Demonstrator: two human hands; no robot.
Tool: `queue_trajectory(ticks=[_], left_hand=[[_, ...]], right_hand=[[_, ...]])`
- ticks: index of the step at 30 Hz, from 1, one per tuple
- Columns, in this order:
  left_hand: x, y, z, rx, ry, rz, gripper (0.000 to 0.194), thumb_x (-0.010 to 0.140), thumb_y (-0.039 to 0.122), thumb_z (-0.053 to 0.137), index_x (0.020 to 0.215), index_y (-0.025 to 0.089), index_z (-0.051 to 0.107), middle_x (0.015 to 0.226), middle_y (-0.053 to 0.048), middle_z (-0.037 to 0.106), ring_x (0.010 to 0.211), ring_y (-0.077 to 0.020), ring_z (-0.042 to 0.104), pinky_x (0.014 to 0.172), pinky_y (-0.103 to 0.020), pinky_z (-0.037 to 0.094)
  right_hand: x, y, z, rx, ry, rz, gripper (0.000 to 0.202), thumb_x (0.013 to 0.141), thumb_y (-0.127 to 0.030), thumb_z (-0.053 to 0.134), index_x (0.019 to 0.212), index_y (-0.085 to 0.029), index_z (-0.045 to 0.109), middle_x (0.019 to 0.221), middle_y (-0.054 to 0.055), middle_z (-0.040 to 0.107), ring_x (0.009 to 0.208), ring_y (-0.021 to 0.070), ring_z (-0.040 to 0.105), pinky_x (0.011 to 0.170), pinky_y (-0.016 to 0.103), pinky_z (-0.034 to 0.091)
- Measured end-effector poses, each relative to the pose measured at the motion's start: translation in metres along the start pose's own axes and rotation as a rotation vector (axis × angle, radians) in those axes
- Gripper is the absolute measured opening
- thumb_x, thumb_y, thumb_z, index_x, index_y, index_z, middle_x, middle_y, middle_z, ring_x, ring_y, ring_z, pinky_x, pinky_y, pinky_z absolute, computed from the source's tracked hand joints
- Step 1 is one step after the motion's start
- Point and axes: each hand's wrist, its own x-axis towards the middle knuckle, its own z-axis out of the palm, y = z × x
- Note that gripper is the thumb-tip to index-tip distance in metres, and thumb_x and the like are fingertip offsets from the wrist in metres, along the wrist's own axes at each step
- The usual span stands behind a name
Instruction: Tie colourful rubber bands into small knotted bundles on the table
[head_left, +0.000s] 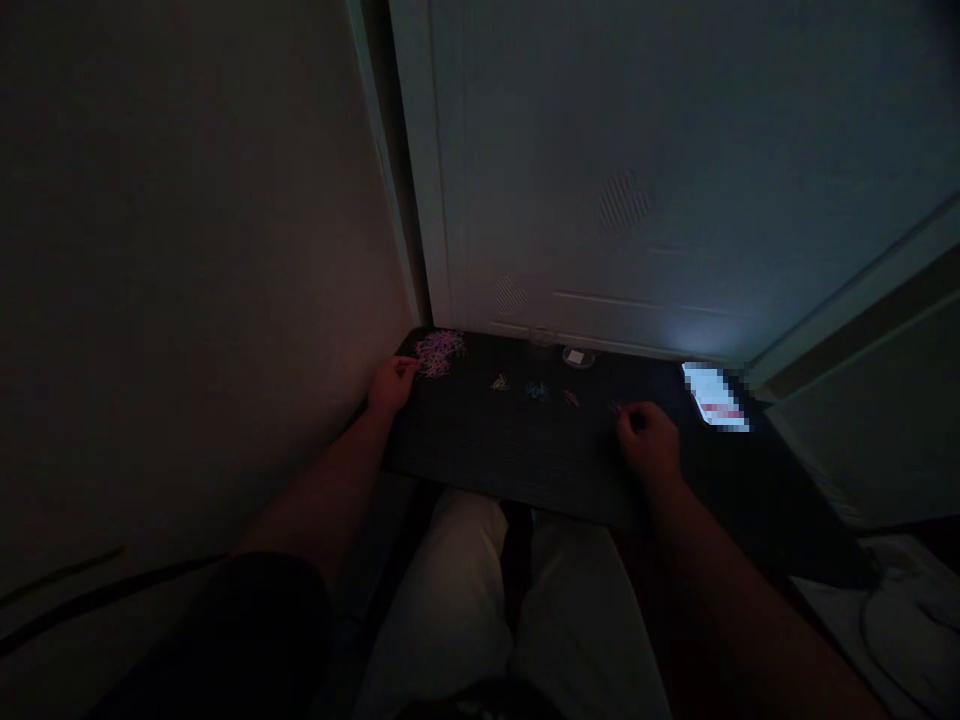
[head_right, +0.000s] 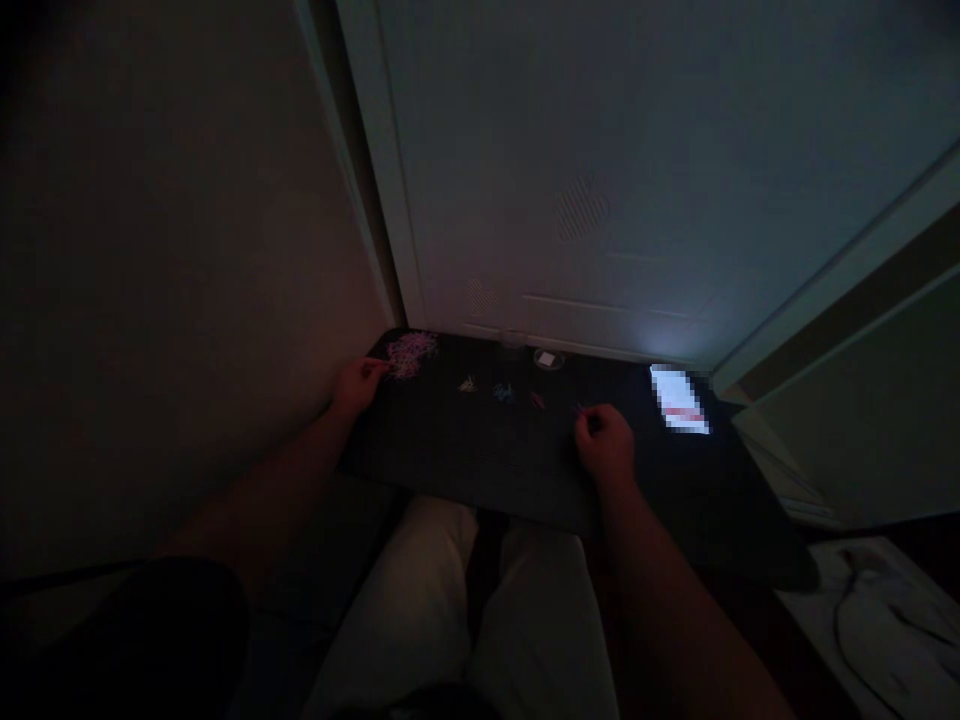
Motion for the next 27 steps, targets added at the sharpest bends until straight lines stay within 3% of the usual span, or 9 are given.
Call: queue_trajectory(ticks=[6,18,27], left_hand=[[-0.0018,0.0051,-0.0016,-0.007,-0.017,-0.025,0.023,0.079,0.033,0.053,0.091,0.017,0.064,0.096,-0.008,0.070,0.088,-0.0184,0.064,0.078,-0.030,0.049],[-0.0042,0.0090,-0.0039,0.102,0.034,-0.018,0.019,0.074,0.032,0.059,0.086,0.017,0.064,0.083,-0.006,0.068,0.077,-0.0178,0.062,0.073,-0.030,0.048],[-0.0038,0.0064,0.0000,0.005,0.037,0.014,0.019,0.072,0.028,0.059,0.087,0.015,0.060,0.082,-0.005,0.065,0.073,-0.0152,0.060,0.072,-0.029,0.049]], right_hand=[[0.0001,-0.0003,-0.0007,0.009,-0.015,0.028,0.019,0.073,-0.036,0.052,0.073,-0.018,0.057,0.071,0.006,0.058,0.063,0.0179,0.052,0.058,0.031,0.040],[-0.0001,0.0000,0.0001,0.017,-0.009,0.027,0.021,0.073,-0.037,0.052,0.073,-0.017,0.057,0.071,0.006,0.058,0.063,0.0181,0.053,0.059,0.031,0.040],[0.0004,0.0030,0.0023,-0.001,-0.011,0.012,0.021,0.074,-0.037,0.050,0.073,-0.018,0.057,0.071,0.006,0.059,0.063,0.0184,0.053,0.059,0.031,0.040]])
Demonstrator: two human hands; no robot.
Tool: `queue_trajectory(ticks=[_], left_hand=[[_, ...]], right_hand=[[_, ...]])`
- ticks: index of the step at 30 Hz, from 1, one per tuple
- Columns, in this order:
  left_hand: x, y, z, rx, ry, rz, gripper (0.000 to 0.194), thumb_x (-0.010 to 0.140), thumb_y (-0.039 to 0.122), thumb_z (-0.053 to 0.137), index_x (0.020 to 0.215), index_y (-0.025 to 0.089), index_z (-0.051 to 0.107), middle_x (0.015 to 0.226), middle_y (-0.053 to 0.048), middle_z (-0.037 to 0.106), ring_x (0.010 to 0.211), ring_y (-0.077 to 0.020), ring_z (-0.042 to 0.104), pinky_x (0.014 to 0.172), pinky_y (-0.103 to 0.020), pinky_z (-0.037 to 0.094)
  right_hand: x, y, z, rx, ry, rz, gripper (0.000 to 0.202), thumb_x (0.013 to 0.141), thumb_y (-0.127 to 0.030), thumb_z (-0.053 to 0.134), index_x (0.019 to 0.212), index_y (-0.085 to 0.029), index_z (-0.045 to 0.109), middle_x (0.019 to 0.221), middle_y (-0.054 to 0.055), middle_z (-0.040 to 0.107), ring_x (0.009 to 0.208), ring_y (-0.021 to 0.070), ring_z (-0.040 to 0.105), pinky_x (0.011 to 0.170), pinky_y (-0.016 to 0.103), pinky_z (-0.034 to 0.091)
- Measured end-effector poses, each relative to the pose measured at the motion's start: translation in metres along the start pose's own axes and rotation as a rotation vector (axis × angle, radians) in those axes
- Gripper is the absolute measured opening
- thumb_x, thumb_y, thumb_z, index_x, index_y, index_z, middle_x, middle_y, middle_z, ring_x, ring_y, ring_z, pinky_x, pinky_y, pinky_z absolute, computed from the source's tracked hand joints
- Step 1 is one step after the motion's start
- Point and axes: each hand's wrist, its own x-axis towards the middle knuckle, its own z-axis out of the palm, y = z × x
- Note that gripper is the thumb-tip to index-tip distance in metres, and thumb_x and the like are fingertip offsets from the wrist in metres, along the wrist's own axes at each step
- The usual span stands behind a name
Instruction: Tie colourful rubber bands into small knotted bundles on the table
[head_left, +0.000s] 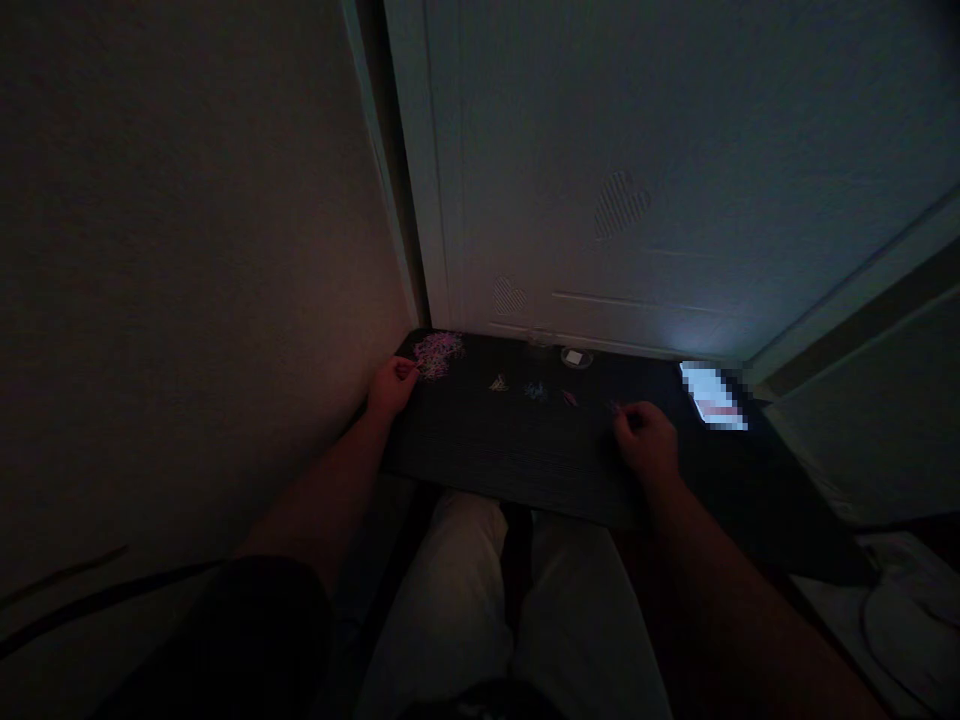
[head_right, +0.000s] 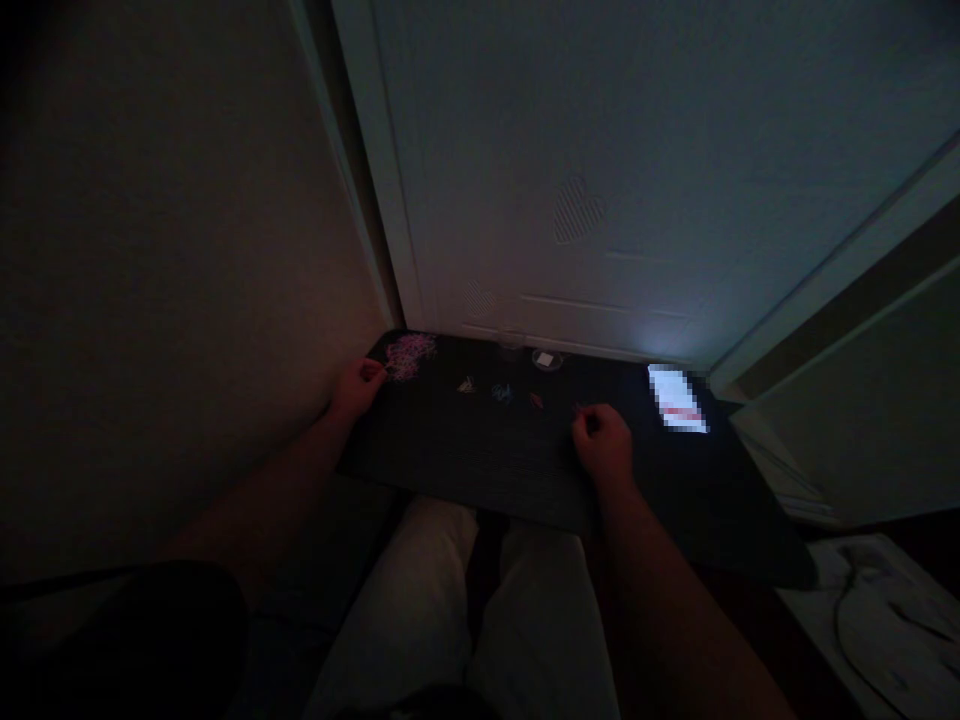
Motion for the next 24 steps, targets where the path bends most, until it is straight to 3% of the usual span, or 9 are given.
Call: queue_trajectory(ticks=[7,11,15,19,21,24], left_hand=[[0.000,0.004,-0.004,-0.062,-0.010,-0.007,0.022,0.071,0.028,0.060,0.089,0.014,0.061,0.082,-0.005,0.066,0.073,-0.0150,0.060,0.071,-0.028,0.050],[-0.013,0.024,-0.002,-0.110,0.069,-0.014,0.026,0.075,0.032,0.058,0.094,0.014,0.060,0.090,-0.006,0.066,0.078,-0.0155,0.061,0.074,-0.028,0.049],[-0.048,0.071,0.026,-0.206,-0.069,0.054,0.023,0.075,0.033,0.059,0.089,0.016,0.062,0.086,-0.005,0.066,0.076,-0.0157,0.061,0.072,-0.028,0.049],[-0.089,0.123,0.067,-0.423,-0.294,0.121,0.019,0.076,0.034,0.060,0.088,0.019,0.062,0.087,-0.005,0.066,0.075,-0.0145,0.061,0.070,-0.028,0.050],[-0.104,0.138,0.083,-0.494,-0.367,0.138,0.017,0.075,0.031,0.061,0.086,0.018,0.062,0.085,-0.005,0.066,0.075,-0.0140,0.061,0.070,-0.027,0.050],[-0.115,0.143,0.095,-0.579,-0.402,0.127,0.017,0.074,0.030,0.062,0.085,0.017,0.061,0.083,-0.005,0.066,0.073,-0.0138,0.061,0.068,-0.028,0.050]], right_hand=[[0.002,0.000,0.001,-0.027,-0.001,-0.048,0.016,0.074,-0.033,0.050,0.071,-0.018,0.056,0.071,0.006,0.057,0.066,0.0186,0.053,0.063,0.032,0.041],[-0.001,-0.009,0.001,-0.044,-0.005,-0.105,0.011,0.074,-0.028,0.049,0.071,-0.018,0.054,0.073,0.006,0.056,0.071,0.0192,0.052,0.067,0.033,0.041],[-0.013,-0.038,0.013,0.171,-0.088,-0.080,0.013,0.072,-0.028,0.053,0.080,-0.018,0.057,0.079,0.005,0.058,0.072,0.0178,0.053,0.068,0.033,0.043],[-0.026,-0.069,0.036,0.636,-0.379,0.026,0.034,0.070,-0.034,0.060,0.101,-0.018,0.056,0.078,0.002,0.060,0.064,0.0137,0.053,0.060,0.028,0.044],[-0.030,-0.077,0.043,0.746,-0.474,0.049,0.035,0.070,-0.035,0.062,0.100,-0.018,0.058,0.076,0.001,0.061,0.063,0.0126,0.054,0.058,0.027,0.044],[-0.031,-0.079,0.045,0.784,-0.425,0.099,0.028,0.069,-0.034,0.065,0.089,-0.016,0.062,0.075,0.002,0.062,0.064,0.0122,0.055,0.061,0.026,0.044]])
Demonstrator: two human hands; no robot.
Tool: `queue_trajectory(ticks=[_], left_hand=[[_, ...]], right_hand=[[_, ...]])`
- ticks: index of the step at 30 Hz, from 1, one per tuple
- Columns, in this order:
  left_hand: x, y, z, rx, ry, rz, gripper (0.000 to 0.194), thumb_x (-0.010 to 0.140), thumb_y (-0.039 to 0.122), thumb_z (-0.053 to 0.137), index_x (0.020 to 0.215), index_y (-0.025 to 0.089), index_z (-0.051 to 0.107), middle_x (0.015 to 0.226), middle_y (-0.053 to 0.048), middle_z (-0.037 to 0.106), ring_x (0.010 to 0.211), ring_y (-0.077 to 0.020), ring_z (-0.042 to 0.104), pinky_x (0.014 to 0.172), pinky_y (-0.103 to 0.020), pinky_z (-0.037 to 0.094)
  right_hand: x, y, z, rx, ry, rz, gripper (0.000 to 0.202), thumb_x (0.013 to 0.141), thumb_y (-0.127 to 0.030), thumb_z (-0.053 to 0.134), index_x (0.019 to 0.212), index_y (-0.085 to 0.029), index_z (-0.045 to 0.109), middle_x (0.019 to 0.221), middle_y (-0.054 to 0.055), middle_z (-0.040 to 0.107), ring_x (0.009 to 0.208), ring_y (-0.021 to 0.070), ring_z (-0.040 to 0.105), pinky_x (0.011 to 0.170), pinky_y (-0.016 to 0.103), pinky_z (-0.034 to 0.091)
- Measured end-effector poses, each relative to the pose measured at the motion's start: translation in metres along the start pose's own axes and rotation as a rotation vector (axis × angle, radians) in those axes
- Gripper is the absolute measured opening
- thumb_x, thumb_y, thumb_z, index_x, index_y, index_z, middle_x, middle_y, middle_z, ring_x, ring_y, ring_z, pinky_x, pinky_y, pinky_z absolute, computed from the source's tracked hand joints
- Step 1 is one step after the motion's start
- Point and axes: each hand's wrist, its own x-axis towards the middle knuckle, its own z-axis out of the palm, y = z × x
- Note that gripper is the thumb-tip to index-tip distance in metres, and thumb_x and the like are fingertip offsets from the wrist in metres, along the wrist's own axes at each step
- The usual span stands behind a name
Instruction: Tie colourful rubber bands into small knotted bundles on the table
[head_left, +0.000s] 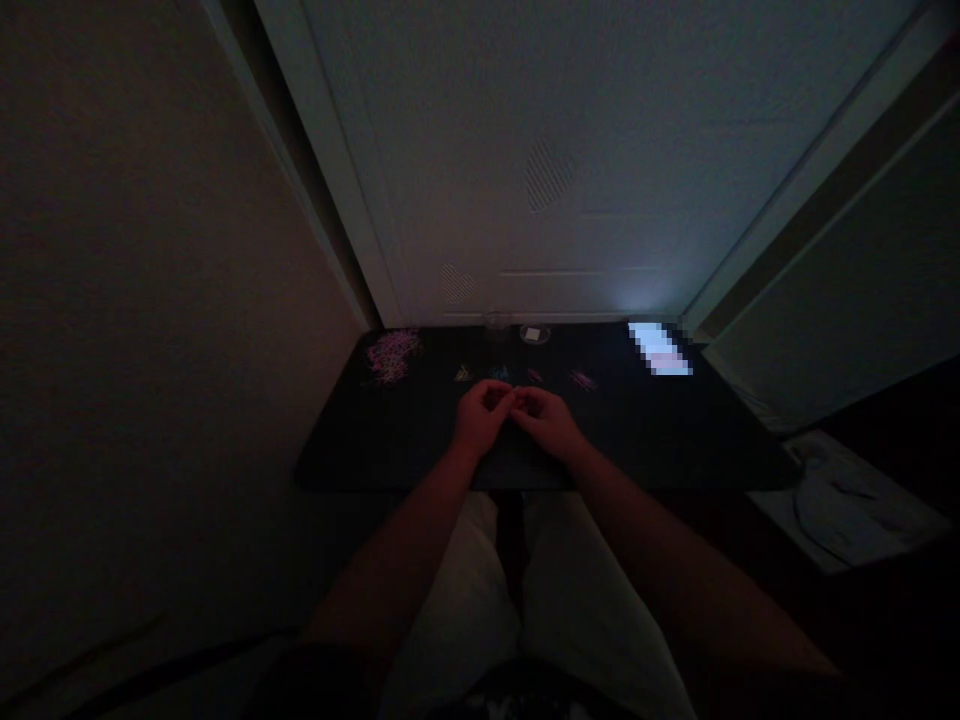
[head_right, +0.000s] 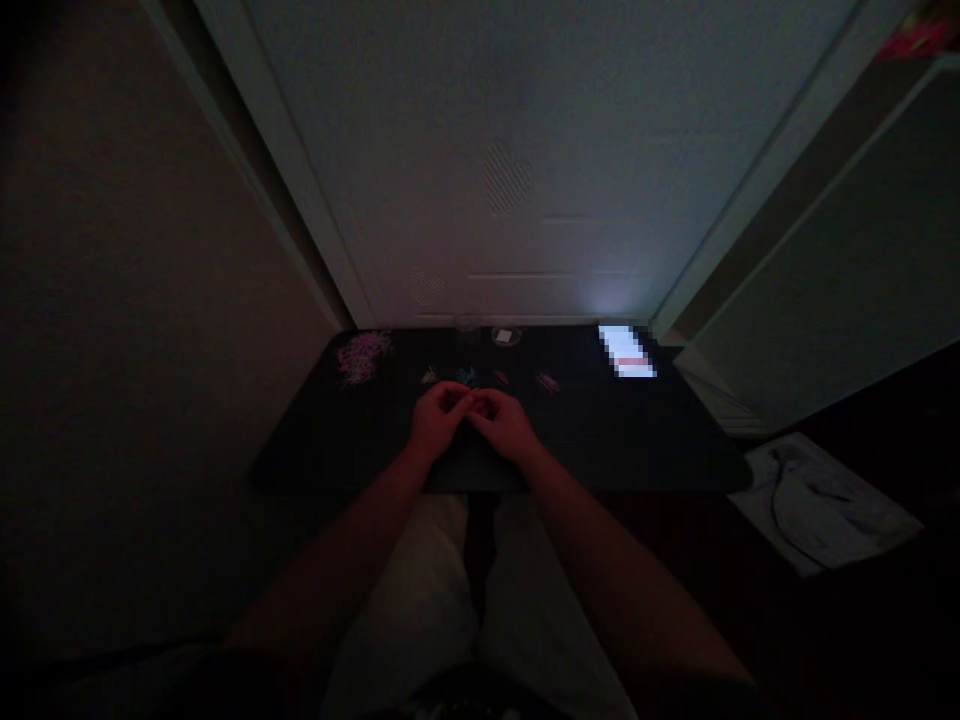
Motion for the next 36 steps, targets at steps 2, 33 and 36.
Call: queue_trajectory(ticks=[2,33,36], left_hand=[[-0.001,-0.004,0.000,-0.025,0.013,-0.005,0.018,0.073,0.029,0.063,0.085,0.016,0.062,0.081,-0.004,0.066,0.072,-0.0133,0.061,0.067,-0.027,0.049],[-0.003,-0.005,-0.001,0.143,-0.196,0.028,0.020,0.070,0.026,0.066,0.087,0.016,0.062,0.080,-0.003,0.066,0.068,-0.0115,0.059,0.063,-0.025,0.048],[-0.002,-0.005,-0.002,0.141,-0.162,0.024,0.017,0.072,0.026,0.065,0.085,0.016,0.062,0.079,-0.003,0.065,0.068,-0.0114,0.059,0.063,-0.025,0.047]], right_hand=[[0.000,0.000,-0.003,0.042,0.015,0.020,0.027,0.068,-0.033,0.065,0.090,-0.017,0.064,0.073,0.001,0.063,0.062,0.0115,0.054,0.059,0.026,0.043],[0.001,0.000,-0.011,0.162,0.235,0.054,0.017,0.063,-0.033,0.066,0.069,-0.017,0.061,0.064,0.000,0.060,0.059,0.0116,0.052,0.057,0.025,0.041],[0.001,0.000,-0.010,0.119,0.230,0.039,0.018,0.065,-0.034,0.066,0.069,-0.017,0.060,0.060,-0.001,0.057,0.058,0.0112,0.051,0.057,0.025,0.040]])
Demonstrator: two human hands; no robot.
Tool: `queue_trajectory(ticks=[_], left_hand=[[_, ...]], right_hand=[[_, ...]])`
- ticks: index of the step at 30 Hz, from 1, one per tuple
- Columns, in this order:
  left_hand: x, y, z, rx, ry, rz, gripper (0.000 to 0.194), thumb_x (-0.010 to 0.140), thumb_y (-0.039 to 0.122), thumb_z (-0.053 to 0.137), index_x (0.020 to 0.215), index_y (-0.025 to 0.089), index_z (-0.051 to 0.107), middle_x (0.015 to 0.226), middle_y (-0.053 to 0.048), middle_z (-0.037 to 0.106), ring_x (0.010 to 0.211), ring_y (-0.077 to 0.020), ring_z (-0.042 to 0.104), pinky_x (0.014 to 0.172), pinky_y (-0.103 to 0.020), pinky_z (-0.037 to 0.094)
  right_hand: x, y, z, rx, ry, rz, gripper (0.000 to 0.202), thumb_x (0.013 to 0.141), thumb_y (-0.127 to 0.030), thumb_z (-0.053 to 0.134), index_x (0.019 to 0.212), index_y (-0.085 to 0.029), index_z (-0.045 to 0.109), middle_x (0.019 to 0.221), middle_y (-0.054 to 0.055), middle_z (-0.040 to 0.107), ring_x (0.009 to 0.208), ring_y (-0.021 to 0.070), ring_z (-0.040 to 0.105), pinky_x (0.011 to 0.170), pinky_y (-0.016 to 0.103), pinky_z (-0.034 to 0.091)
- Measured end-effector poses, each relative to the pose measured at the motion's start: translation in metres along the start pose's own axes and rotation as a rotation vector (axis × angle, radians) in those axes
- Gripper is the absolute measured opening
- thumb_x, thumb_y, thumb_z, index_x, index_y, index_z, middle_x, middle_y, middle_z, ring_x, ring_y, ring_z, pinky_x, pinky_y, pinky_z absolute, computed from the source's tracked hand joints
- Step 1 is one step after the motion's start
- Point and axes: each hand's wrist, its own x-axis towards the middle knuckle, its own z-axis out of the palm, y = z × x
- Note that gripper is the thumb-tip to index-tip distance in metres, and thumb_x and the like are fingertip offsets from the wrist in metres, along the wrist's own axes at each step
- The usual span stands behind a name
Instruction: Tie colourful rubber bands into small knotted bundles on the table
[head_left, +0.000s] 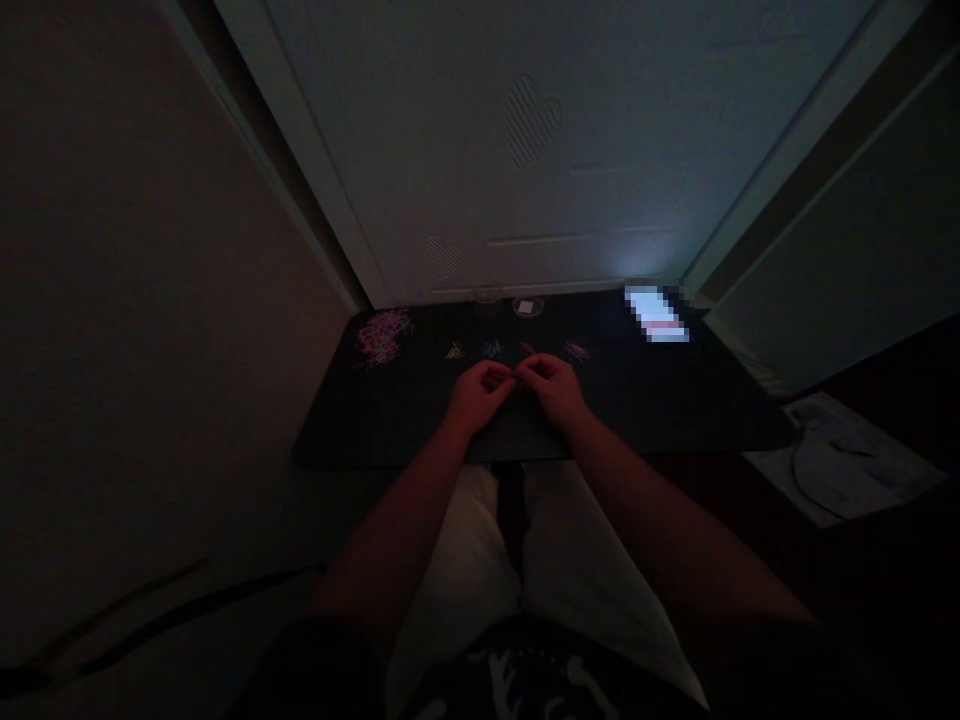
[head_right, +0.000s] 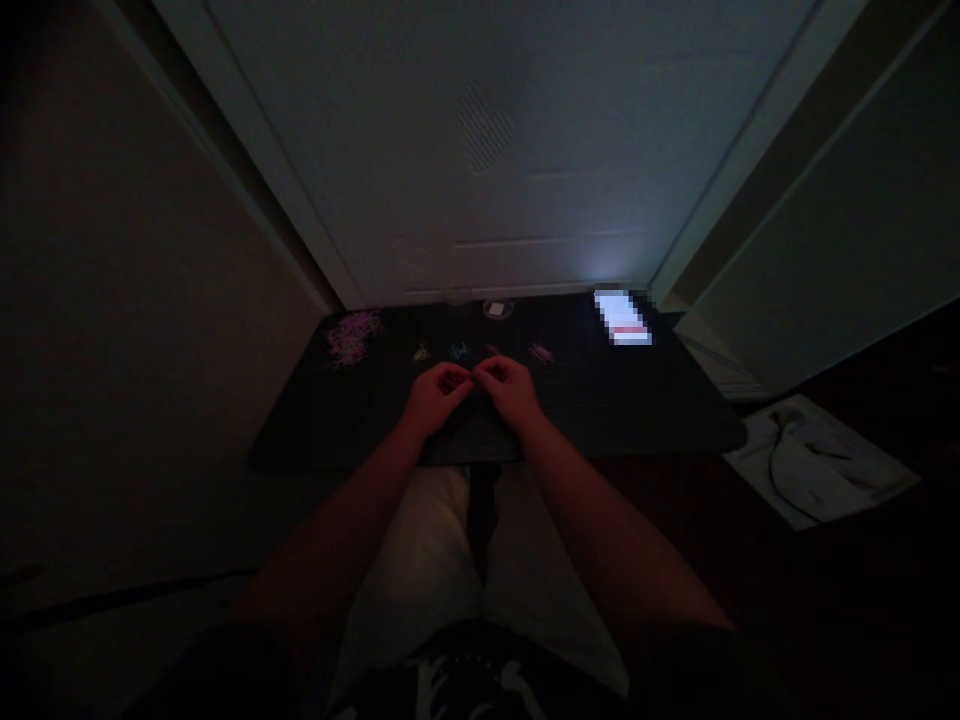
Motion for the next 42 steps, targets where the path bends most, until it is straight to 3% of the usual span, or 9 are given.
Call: queue_trajectory(ticks=[13,20,42], left_hand=[[-0.0001,0.0006,-0.0018,-0.006,0.002,0.013,0.014,0.077,0.029,0.058,0.079,0.016,0.062,0.075,-0.001,0.064,0.068,-0.0113,0.058,0.065,-0.024,0.046],[-0.0005,0.0024,-0.0030,0.028,0.007,-0.004,0.014,0.076,0.030,0.059,0.077,0.016,0.063,0.071,0.000,0.064,0.065,-0.0116,0.057,0.062,-0.024,0.046],[0.0005,0.0015,-0.0031,0.032,0.034,-0.011,0.013,0.074,0.030,0.059,0.074,0.016,0.060,0.069,0.000,0.060,0.063,-0.0108,0.054,0.059,-0.023,0.043]], right_hand=[[-0.0009,-0.0011,-0.0005,-0.009,-0.030,-0.004,0.017,0.066,-0.033,0.063,0.068,-0.018,0.058,0.058,-0.002,0.055,0.055,0.0107,0.049,0.055,0.025,0.039],[-0.0015,-0.0003,0.0020,-0.055,-0.115,-0.057,0.018,0.066,-0.033,0.063,0.075,-0.018,0.059,0.065,-0.001,0.058,0.061,0.0116,0.051,0.059,0.025,0.040],[-0.0019,0.0014,0.0013,-0.156,-0.069,-0.077,0.012,0.067,-0.029,0.059,0.068,-0.018,0.055,0.059,-0.002,0.051,0.056,0.0105,0.046,0.053,0.024,0.036]])
